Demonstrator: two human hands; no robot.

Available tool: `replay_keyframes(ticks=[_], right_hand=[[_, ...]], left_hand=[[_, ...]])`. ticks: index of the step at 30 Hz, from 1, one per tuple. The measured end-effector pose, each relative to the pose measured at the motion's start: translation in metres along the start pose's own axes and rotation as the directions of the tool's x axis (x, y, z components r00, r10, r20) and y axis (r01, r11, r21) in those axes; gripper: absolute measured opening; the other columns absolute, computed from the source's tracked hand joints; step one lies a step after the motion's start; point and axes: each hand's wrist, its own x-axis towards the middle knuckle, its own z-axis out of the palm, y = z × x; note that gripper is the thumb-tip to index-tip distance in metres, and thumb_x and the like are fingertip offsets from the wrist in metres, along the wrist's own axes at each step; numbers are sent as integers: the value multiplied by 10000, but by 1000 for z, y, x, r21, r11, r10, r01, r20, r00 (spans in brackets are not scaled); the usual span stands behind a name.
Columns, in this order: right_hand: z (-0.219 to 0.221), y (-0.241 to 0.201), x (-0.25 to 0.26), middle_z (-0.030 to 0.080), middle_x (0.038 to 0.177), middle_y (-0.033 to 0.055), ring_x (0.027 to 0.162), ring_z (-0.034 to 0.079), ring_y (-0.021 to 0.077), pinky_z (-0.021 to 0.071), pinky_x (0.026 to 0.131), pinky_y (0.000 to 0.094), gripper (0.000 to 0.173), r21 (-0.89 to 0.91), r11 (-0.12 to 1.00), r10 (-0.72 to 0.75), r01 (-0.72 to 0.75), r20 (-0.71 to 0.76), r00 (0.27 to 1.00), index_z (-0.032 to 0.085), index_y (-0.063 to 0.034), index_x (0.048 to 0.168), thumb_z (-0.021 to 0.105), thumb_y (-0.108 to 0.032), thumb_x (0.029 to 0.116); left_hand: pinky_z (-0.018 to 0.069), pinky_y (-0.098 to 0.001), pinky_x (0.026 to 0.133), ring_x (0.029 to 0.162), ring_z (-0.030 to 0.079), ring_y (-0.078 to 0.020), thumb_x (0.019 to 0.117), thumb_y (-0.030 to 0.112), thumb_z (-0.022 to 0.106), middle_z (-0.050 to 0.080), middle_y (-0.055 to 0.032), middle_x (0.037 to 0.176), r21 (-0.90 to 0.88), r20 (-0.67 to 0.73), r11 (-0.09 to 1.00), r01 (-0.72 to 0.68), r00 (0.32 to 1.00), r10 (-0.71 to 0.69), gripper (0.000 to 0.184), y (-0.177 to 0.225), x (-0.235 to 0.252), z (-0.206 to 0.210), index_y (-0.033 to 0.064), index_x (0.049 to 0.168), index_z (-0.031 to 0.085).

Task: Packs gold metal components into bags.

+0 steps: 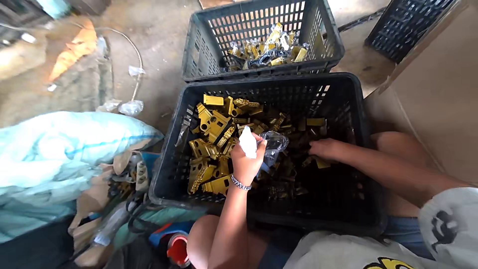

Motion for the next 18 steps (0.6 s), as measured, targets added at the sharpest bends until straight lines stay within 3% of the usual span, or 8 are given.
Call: replay_keyframes(ticks=[3, 4, 6, 8, 10, 13, 15, 18], right_hand=[[-1, 9, -41, 494, 1418, 286, 1313, 439, 530, 389, 1024, 702, 441, 198, 970, -70, 139, -322, 944, 714, -91, 1272, 795, -50, 841], [3, 9, -57, 517, 1390, 275, 1315, 435, 508, 366, 1055, 681, 444, 276, 934, -77, 227, -467, 881, 732, -101, 1247, 834, -80, 815], [14, 8, -82, 589, 1275, 221, 1226, 537, 369, 465, 1027, 534, 436, 348, 818, -64, 459, -736, 674, 748, -92, 1193, 870, -144, 777], [24, 6, -92, 656, 1200, 64, 1122, 619, 126, 545, 967, 307, 486, 378, 586, 23, 717, -892, 452, 731, -85, 1183, 863, -274, 755], [22, -1, -97, 689, 1206, -41, 1109, 657, 70, 573, 973, 284, 576, 418, 207, 174, 885, -906, 387, 661, -117, 1277, 847, -356, 787], [1, -17, -84, 685, 1199, -5, 1056, 692, 171, 603, 916, 415, 571, 392, -315, 362, 865, -792, 491, 491, -214, 1426, 706, -371, 921], [-18, -31, -74, 655, 1229, 49, 1025, 708, 230, 615, 880, 454, 437, 437, -483, 379, 759, -677, 631, 372, -273, 1513, 411, -240, 1079], [-25, -46, -56, 694, 1208, 94, 869, 735, 227, 610, 650, 331, 432, 541, -624, 282, 564, -518, 808, 360, -358, 1538, 233, -285, 1131]], left_hand=[[545, -224, 751, 788, 639, -31, 884, 82, 766, 693, -43, 909, 45, -63, 999, -4, 998, 7, 192, 3, 1, -2, -5, 1038, 690], [552, -242, 786, 829, 657, -51, 909, 81, 742, 707, -74, 947, 55, -82, 998, -7, 997, 12, 201, 3, 2, -2, -24, 1073, 694], [551, -295, 845, 900, 681, -107, 947, 80, 696, 722, -132, 1020, 86, -99, 996, -5, 995, 14, 231, 4, 4, 0, -46, 1140, 692], [562, -339, 878, 930, 698, -147, 958, 100, 686, 731, -146, 1044, 115, -94, 993, -7, 995, 18, 238, 3, 4, 2, -36, 1153, 702], [560, -444, 889, 950, 711, -234, 931, 121, 711, 739, -165, 1027, 172, -69, 985, -6, 997, 19, 235, 1, 2, 4, -19, 1119, 728], [559, -472, 900, 948, 713, -274, 891, 101, 740, 738, -188, 1009, 204, -49, 979, 0, 999, 10, 247, -2, 1, 7, -40, 1093, 732], [567, -401, 895, 933, 715, -222, 895, 96, 737, 739, -175, 1010, 184, -41, 983, 20, 999, -13, 267, -3, 0, 9, -51, 1116, 717], [565, -388, 900, 934, 718, -227, 896, 72, 722, 739, -189, 1011, 192, -29, 981, 31, 999, -26, 275, -5, 0, 9, -63, 1135, 712]])
